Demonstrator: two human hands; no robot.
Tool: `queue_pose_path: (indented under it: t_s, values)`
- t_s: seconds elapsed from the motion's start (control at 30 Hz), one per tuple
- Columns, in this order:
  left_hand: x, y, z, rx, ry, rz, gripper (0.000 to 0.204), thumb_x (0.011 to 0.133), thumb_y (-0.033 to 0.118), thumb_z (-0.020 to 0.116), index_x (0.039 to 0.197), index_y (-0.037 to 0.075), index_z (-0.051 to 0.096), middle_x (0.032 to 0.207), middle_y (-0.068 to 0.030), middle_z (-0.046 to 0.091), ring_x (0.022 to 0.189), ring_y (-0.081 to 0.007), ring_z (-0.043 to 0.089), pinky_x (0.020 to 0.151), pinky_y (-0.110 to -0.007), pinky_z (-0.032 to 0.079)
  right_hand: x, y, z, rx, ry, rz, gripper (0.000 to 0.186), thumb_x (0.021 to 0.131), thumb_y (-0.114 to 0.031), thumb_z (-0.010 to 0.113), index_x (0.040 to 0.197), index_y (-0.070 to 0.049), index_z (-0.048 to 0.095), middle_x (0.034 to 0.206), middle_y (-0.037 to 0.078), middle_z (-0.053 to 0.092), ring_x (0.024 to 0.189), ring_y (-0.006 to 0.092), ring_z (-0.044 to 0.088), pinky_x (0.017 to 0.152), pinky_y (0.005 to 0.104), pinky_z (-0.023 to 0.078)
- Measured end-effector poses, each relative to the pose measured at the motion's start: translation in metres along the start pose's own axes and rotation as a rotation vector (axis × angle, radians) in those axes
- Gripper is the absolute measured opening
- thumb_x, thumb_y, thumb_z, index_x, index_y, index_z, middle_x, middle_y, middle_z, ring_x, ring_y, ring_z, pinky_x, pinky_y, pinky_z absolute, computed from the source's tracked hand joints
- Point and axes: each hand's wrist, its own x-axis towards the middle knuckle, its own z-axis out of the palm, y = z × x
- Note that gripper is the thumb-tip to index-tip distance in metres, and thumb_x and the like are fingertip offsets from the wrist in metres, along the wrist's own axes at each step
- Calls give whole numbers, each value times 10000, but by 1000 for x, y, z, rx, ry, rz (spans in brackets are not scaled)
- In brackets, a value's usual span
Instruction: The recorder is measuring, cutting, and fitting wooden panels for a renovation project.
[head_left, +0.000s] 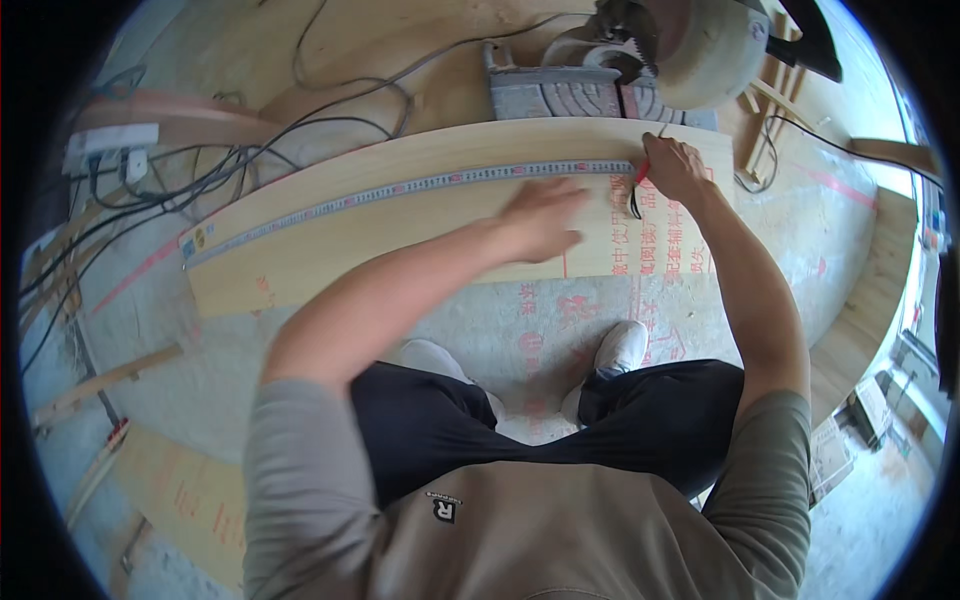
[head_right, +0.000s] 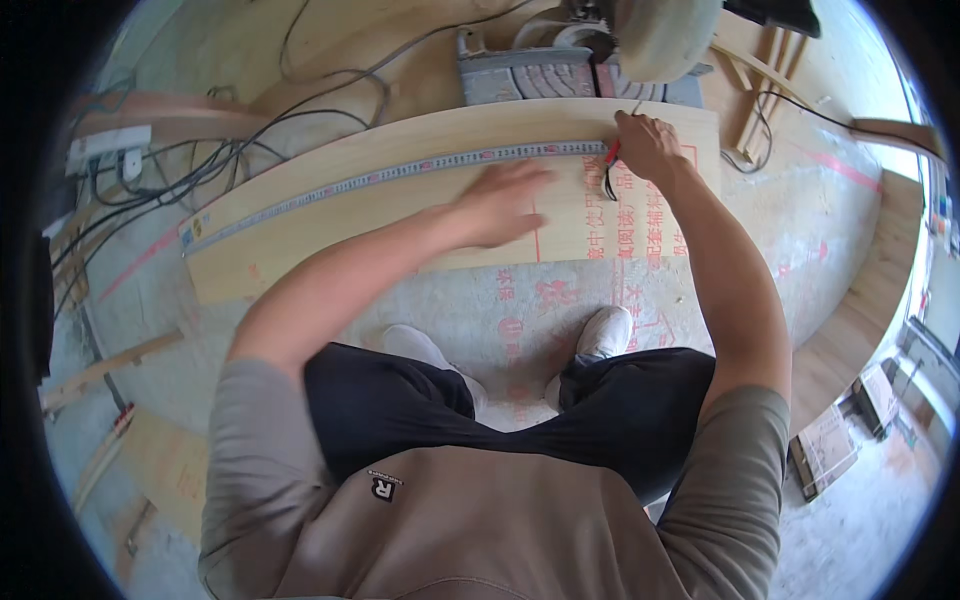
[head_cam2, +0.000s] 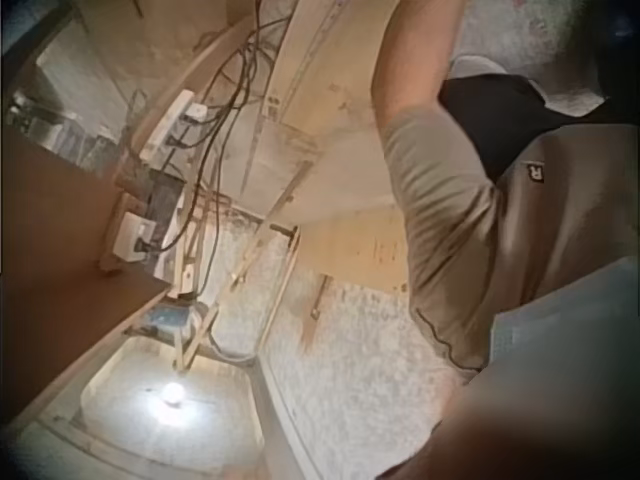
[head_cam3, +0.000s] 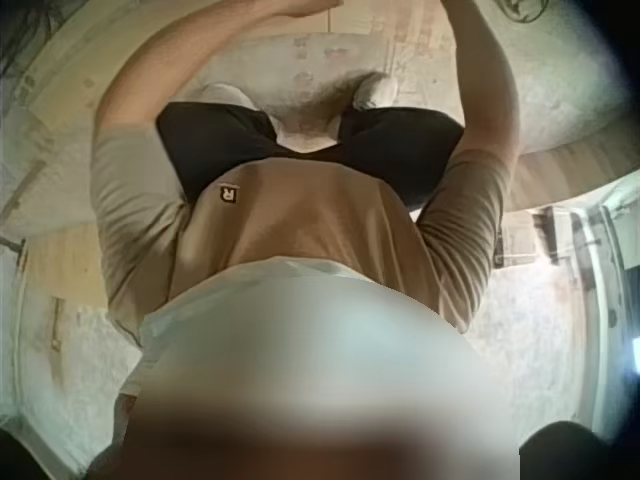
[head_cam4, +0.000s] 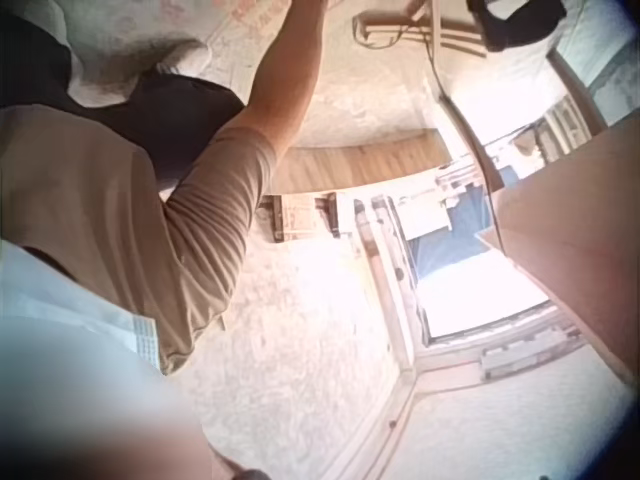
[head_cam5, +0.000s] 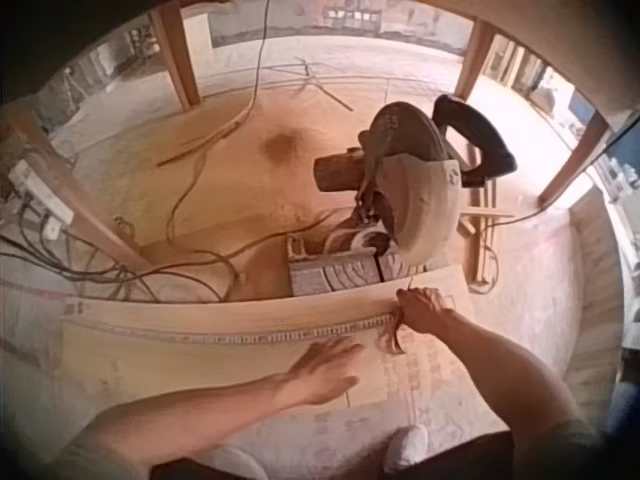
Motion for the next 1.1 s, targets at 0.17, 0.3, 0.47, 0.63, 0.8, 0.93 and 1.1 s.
queue_pose_path:
  t_s: [0.17, 0.3, 0.47, 0.63, 0.8, 0.93, 1.1]
  values:
    - [84, 25, 78, 330, 515, -175, 742, 887, 308, 601, 1506, 43, 288, 1549, -167, 285, 1451, -329, 253, 1129, -648, 182, 11, -12, -5, 38, 107, 11, 298, 873, -282, 642, 1045, -42, 602, 911, 228, 691, 894, 428, 669, 786, 520, 520]
    - [88, 19, 91, 296, 506, -235, 767, 910, 404, 582, 1506, 30, 277, 1564, -150, 271, 1471, -326, 203, 1126, -669, 130, 11, -31, -14, 53, 79, -34, 282, 904, -290, 619, 1037, -43, 592, 898, 224, 692, 899, 416, 671, 787, 507, 515]
    - [94, 37, 86, 352, 312, -312, 714, 936, 367, 513, 1512, 23, 269, 1559, -152, 288, 1468, -339, 213, 1152, -640, 116, 24, -88, -7, 1028, 8, -240, 339, 979, -362, 531, 1037, -61, 676, 806, 99, 682, 731, 172, 623, 707, 302, 479]
    - [111, 23, 110, 363, 454, -293, 637, 961, 323, 426, 1505, 23, 290, 1549, -186, 305, 1456, -352, 240, 1168, -583, 169, 64, -126, 39, 1198, -122, -170, 279, 928, -307, 565, 1004, -58, 665, 774, 42, 671, 719, 114, 598, 672, 277, 476]
    - [126, 3, 119, 892, 151, -329, 638, 944, 381, 396, 1451, -3, 349, 1446, -214, 391, 1371, -350, 335, 1145, -530, 225, 58, -139, 43, 1076, -36, -120, 254, 864, -287, 617, 952, -54, 665, 721, 26, 666, 687, 121, 600, 657, 287, 482]
    - [124, 20, 116, 410, 546, -208, 654, 913, 397, 421, 1420, -15, 377, 1399, -217, 410, 1341, -365, 344, 1142, -518, 223, 53, -126, 45, 1009, 2, -65, 244, 865, -290, 608, 898, -59, 678, 713, 36, 677, 659, 146, 609, 658, 299, 492]
    - [140, -5, 136, 871, 612, -392, 661, 900, 398, 424, 1416, -13, 389, 1411, -217, 393, 1343, -387, 333, 1142, -535, 209, 54, -150, 30, 945, -19, -108, 200, 911, -225, 612, 886, -34, 664, 732, 15, 667, 699, 84, 580, 667, 259, 481]
